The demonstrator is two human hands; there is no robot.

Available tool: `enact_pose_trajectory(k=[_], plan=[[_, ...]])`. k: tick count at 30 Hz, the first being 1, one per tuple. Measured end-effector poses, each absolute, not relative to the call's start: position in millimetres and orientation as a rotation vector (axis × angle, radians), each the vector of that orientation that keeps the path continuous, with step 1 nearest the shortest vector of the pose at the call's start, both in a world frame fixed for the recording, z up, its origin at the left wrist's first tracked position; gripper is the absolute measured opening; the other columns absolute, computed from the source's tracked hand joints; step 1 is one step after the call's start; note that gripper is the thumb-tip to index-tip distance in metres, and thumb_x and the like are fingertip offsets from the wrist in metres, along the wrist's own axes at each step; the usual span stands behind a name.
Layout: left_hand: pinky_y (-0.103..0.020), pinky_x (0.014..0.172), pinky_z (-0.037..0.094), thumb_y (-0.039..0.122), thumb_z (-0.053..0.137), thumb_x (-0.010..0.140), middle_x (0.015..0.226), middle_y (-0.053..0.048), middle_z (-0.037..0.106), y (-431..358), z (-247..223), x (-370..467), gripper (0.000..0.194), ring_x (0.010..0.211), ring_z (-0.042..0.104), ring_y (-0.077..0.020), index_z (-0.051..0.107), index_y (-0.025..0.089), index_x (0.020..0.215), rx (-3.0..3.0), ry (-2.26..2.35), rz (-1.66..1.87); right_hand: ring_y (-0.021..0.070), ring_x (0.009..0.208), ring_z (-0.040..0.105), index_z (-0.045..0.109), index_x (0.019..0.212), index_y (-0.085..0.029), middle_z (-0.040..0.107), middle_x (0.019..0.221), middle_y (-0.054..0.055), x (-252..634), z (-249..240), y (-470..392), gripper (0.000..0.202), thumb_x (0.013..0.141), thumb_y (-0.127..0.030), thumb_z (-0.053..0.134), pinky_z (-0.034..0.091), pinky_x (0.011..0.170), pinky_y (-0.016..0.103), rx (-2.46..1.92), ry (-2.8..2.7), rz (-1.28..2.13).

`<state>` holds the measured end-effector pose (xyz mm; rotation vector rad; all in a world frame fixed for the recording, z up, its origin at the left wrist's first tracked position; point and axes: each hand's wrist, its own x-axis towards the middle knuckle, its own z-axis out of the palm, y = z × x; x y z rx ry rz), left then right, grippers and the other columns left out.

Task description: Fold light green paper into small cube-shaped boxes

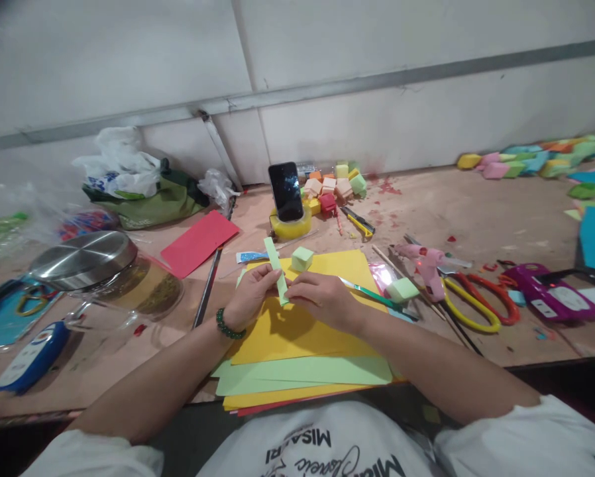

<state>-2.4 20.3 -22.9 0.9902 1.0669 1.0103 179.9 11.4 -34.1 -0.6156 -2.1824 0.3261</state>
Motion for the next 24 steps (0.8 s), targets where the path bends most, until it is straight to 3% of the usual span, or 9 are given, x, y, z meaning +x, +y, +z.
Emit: enact_pose_trajectory(k=[14,20,24], plan=[[-0.020,0.056,0.046,0.049,0.083,0.054,0.061,0.000,0.064,14.6,-19.5,0.0,0.045,0.054,0.055,-0.0079,0.060,0.013,0.069,0.947,1.017,0.965,0.0117,0.069,0.063,0.071,0.090,-0.019,0.066,0.080,0.005,179.1,-36.1,12.0,0.022,0.092,-0.017,0.050,0.050,0.058,0.019,-0.586,-2.187,0.104],[-0.019,0.051,0.042,0.047,0.084,0.051,0.053,0.001,0.057,12.7,-20.1,0.8,0.042,0.051,0.051,-0.0071,0.060,0.013,0.057,0.975,1.027,0.901,0.0137,0.073,0.063,0.071,0.094,-0.024,0.065,0.084,0.005,182.5,-36.7,12.5,0.024,0.094,-0.025,0.047,0.051,0.062,0.023,-0.722,-2.194,0.277],[-0.021,0.055,0.042,0.045,0.085,0.050,0.059,-0.001,0.062,12.3,-20.9,2.4,0.038,0.055,0.053,-0.0088,0.068,0.013,0.063,0.990,1.081,0.967,0.0133,0.070,0.061,0.071,0.089,-0.025,0.063,0.083,0.004,181.2,-39.4,15.1,0.020,0.092,-0.030,0.051,0.050,0.060,0.024,-0.755,-2.127,0.469]])
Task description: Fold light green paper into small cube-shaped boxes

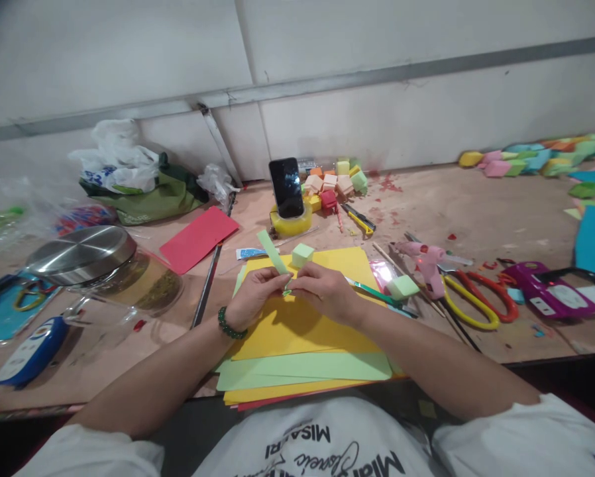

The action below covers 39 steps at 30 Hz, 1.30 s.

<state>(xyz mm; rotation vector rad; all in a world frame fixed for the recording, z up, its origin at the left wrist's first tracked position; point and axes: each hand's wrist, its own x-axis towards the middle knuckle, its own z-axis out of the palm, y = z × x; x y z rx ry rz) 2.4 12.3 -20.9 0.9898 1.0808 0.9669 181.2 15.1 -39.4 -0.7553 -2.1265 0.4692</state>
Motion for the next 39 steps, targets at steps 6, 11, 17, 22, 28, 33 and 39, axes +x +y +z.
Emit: enact_pose_trajectory(k=[6,11,17,22,28,33,39], plan=[[-0.021,0.057,0.042,0.046,0.083,0.052,0.065,-0.004,0.067,10.3,-21.5,2.7,0.037,0.062,0.055,-0.0112,0.074,0.014,0.069,1.034,1.130,0.989,0.0112,0.060,0.056,0.069,0.077,-0.020,0.060,0.072,0.002,175.4,-40.0,17.1,0.021,0.088,-0.035,0.058,0.046,0.055,0.023,-0.868,-1.953,0.740],[-0.022,0.057,0.043,0.046,0.081,0.055,0.063,-0.004,0.065,10.7,-22.8,2.0,0.034,0.062,0.055,-0.0119,0.074,0.015,0.067,1.116,1.114,0.995,0.0111,0.060,0.055,0.067,0.073,-0.019,0.062,0.068,0.001,172.5,-38.5,15.6,0.027,0.084,-0.043,0.060,0.043,0.053,0.022,-0.980,-1.821,0.923],[-0.024,0.057,0.044,0.046,0.080,0.056,0.061,-0.004,0.065,9.4,-21.6,2.8,0.033,0.061,0.055,-0.0131,0.074,0.015,0.067,1.167,1.120,1.004,0.0102,0.055,0.053,0.065,0.069,-0.018,0.063,0.063,0.000,170.0,-36.8,13.8,0.032,0.077,-0.050,0.066,0.042,0.050,0.022,-1.037,-1.677,1.032],[-0.024,0.058,0.043,0.041,0.078,0.059,0.061,-0.003,0.065,7.9,-22.0,4.4,0.028,0.059,0.052,-0.0119,0.075,0.014,0.068,1.186,1.093,1.048,0.0096,0.051,0.052,0.066,0.067,-0.018,0.063,0.060,0.000,169.2,-35.6,14.5,0.032,0.073,-0.049,0.069,0.042,0.047,0.022,-1.060,-1.602,1.094],[-0.024,0.058,0.044,0.035,0.075,0.061,0.060,-0.002,0.065,7.3,-20.0,4.4,0.020,0.058,0.053,-0.0124,0.074,0.016,0.067,1.225,1.085,1.062,0.0098,0.050,0.051,0.065,0.065,-0.017,0.063,0.059,0.000,169.9,-32.7,16.8,0.035,0.066,-0.051,0.074,0.042,0.047,0.023,-1.119,-1.534,1.151],[-0.024,0.058,0.044,0.032,0.073,0.064,0.060,-0.003,0.065,6.9,-19.9,3.9,0.017,0.059,0.055,-0.0126,0.073,0.015,0.066,1.234,1.089,1.052,0.0097,0.051,0.050,0.065,0.064,-0.017,0.062,0.059,0.000,170.1,-33.9,16.8,0.035,0.068,-0.051,0.073,0.041,0.047,0.023,-1.101,-1.555,1.061],[-0.025,0.060,0.045,0.035,0.073,0.063,0.061,-0.003,0.065,7.2,-19.4,4.0,0.019,0.061,0.055,-0.0133,0.073,0.015,0.064,1.213,1.092,1.019,0.0106,0.053,0.051,0.064,0.066,-0.018,0.063,0.062,0.001,171.6,-35.8,16.1,0.034,0.072,-0.052,0.070,0.042,0.049,0.024,-1.102,-1.650,0.954]])
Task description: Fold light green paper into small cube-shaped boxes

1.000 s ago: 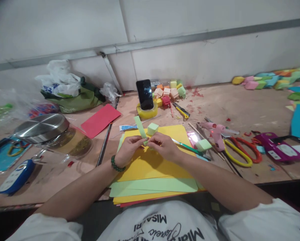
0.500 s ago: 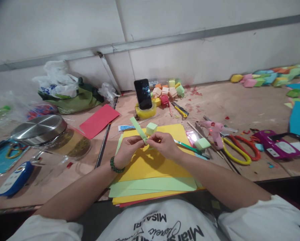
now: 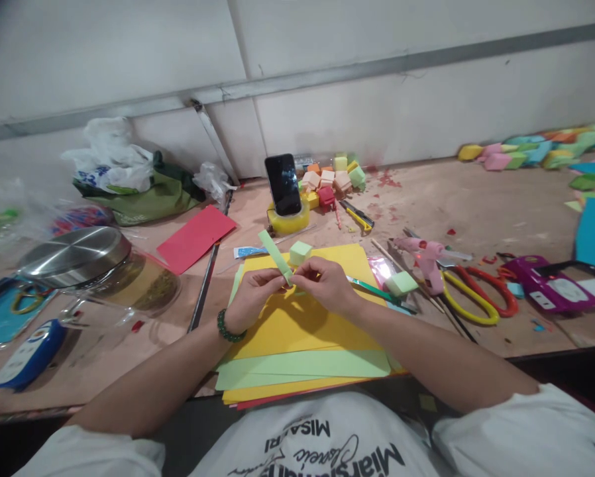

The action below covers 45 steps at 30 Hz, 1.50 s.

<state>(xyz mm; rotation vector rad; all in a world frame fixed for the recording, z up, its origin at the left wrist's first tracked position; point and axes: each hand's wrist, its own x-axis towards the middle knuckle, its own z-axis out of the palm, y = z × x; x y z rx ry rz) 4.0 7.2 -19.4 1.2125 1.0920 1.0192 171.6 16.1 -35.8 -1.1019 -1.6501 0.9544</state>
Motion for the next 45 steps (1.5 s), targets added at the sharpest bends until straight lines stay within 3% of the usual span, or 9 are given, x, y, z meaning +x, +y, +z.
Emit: enact_pose_trajectory(k=[9,14,19,23,28,37,45], plan=[[-0.025,0.060,0.044,0.034,0.073,0.065,0.062,-0.002,0.064,7.6,-19.4,3.4,0.018,0.060,0.054,-0.0118,0.074,0.017,0.069,1.202,1.053,1.013,0.0111,0.058,0.052,0.065,0.072,-0.020,0.062,0.069,0.001,172.8,-39.2,16.0,0.026,0.078,-0.046,0.067,0.044,0.051,0.024,-1.042,-1.716,0.826],[-0.024,0.059,0.043,0.033,0.074,0.064,0.063,-0.002,0.063,7.2,-17.1,5.0,0.019,0.059,0.053,-0.0109,0.072,0.015,0.071,1.184,1.025,1.018,0.0106,0.057,0.053,0.063,0.090,-0.020,0.059,0.073,0.000,174.5,-38.7,13.8,0.031,0.076,-0.047,0.070,0.047,0.052,0.024,-0.994,-1.738,0.857],[-0.023,0.059,0.044,0.031,0.075,0.060,0.061,0.000,0.062,10.1,-18.6,3.9,0.019,0.058,0.055,-0.0104,0.068,0.014,0.068,1.090,1.027,1.019,0.0119,0.069,0.058,0.064,0.100,-0.022,0.059,0.087,0.003,176.9,-36.0,11.2,0.023,0.079,-0.029,0.069,0.053,0.061,0.025,-0.756,-1.999,0.635],[-0.022,0.059,0.045,0.035,0.076,0.059,0.061,-0.001,0.063,12.5,-21.0,2.0,0.025,0.057,0.056,-0.0101,0.067,0.014,0.068,1.055,1.023,1.010,0.0118,0.072,0.061,0.066,0.094,-0.023,0.058,0.086,0.003,178.6,-38.9,14.0,0.012,0.087,-0.019,0.057,0.053,0.062,0.024,-0.727,-2.009,0.527],[-0.021,0.058,0.044,0.039,0.079,0.058,0.061,0.001,0.061,13.2,-23.4,1.5,0.031,0.057,0.056,-0.0093,0.065,0.014,0.067,1.051,1.071,1.042,0.0113,0.072,0.061,0.069,0.090,-0.023,0.059,0.084,0.003,180.1,-41.1,16.5,0.017,0.088,-0.015,0.054,0.051,0.060,0.022,-0.684,-2.038,0.477],[-0.021,0.056,0.045,0.042,0.081,0.055,0.063,0.001,0.062,13.6,-21.0,1.9,0.034,0.058,0.056,-0.0095,0.065,0.014,0.067,1.086,1.126,1.100,0.0092,0.058,0.055,0.066,0.083,-0.020,0.058,0.071,0.000,175.2,-37.8,13.1,0.005,0.084,-0.024,0.064,0.048,0.052,0.021,-0.750,-1.902,0.758],[-0.021,0.059,0.046,0.046,0.084,0.052,0.063,-0.001,0.060,7.9,-19.2,3.7,0.042,0.062,0.055,-0.0098,0.066,0.011,0.065,0.929,1.007,0.844,0.0121,0.074,0.062,0.066,0.089,-0.020,0.064,0.083,0.005,182.3,-32.0,12.2,0.016,0.090,-0.013,0.052,0.051,0.062,0.021,-0.612,-2.101,0.170]])
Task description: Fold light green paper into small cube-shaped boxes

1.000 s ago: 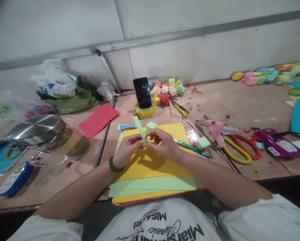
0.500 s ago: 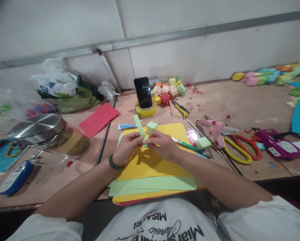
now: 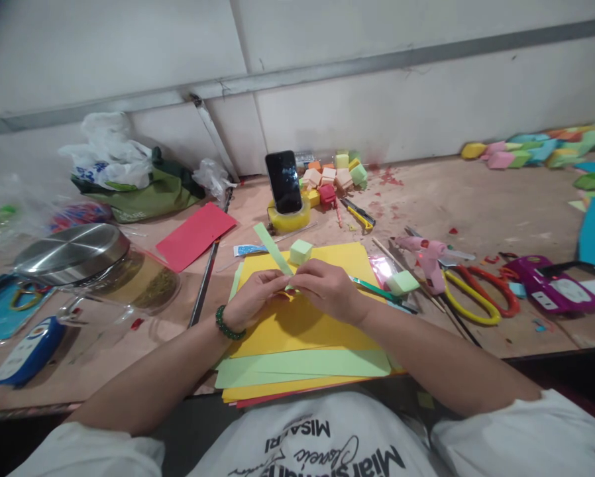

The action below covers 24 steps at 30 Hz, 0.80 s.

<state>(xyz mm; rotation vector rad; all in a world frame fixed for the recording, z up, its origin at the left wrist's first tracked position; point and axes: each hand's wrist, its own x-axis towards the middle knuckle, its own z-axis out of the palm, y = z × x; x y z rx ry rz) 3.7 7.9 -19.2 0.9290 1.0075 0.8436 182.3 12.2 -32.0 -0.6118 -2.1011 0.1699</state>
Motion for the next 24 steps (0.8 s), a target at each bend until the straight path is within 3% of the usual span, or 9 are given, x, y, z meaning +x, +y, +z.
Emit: enact_pose_trajectory(k=[5,11,18,24], plan=[[-0.019,0.056,0.042,0.046,0.084,0.052,0.058,0.001,0.057,8.1,-20.4,3.4,0.039,0.059,0.051,-0.0078,0.064,0.013,0.058,0.967,1.036,0.916,0.0141,0.072,0.060,0.066,0.085,-0.020,0.065,0.078,0.005,181.7,-30.2,12.7,0.013,0.090,-0.018,0.055,0.051,0.062,0.024,-0.636,-2.122,0.096],[-0.022,0.059,0.044,0.048,0.077,0.063,0.060,-0.002,0.063,6.9,-22.2,2.1,0.035,0.060,0.055,-0.0102,0.069,0.014,0.062,1.145,1.075,0.932,0.0118,0.066,0.061,0.067,0.082,-0.019,0.065,0.073,0.003,178.8,-35.4,14.2,0.018,0.091,-0.027,0.054,0.049,0.059,0.022,-0.775,-2.024,0.484],[-0.024,0.060,0.045,0.047,0.074,0.066,0.059,-0.002,0.064,5.8,-26.2,3.6,0.034,0.058,0.055,-0.0110,0.069,0.014,0.063,1.218,1.078,0.958,0.0125,0.061,0.061,0.068,0.070,-0.018,0.069,0.066,0.002,173.6,-33.8,10.9,0.023,0.077,-0.040,0.067,0.047,0.052,0.022,-1.091,-1.731,1.061],[-0.024,0.058,0.044,0.046,0.073,0.067,0.058,-0.002,0.063,6.1,-22.5,2.8,0.033,0.057,0.054,-0.0108,0.068,0.014,0.063,1.259,1.100,0.951,0.0118,0.056,0.059,0.065,0.072,-0.018,0.067,0.063,0.001,170.8,-33.2,11.3,0.033,0.066,-0.049,0.075,0.047,0.051,0.023,-1.101,-1.547,1.134]])
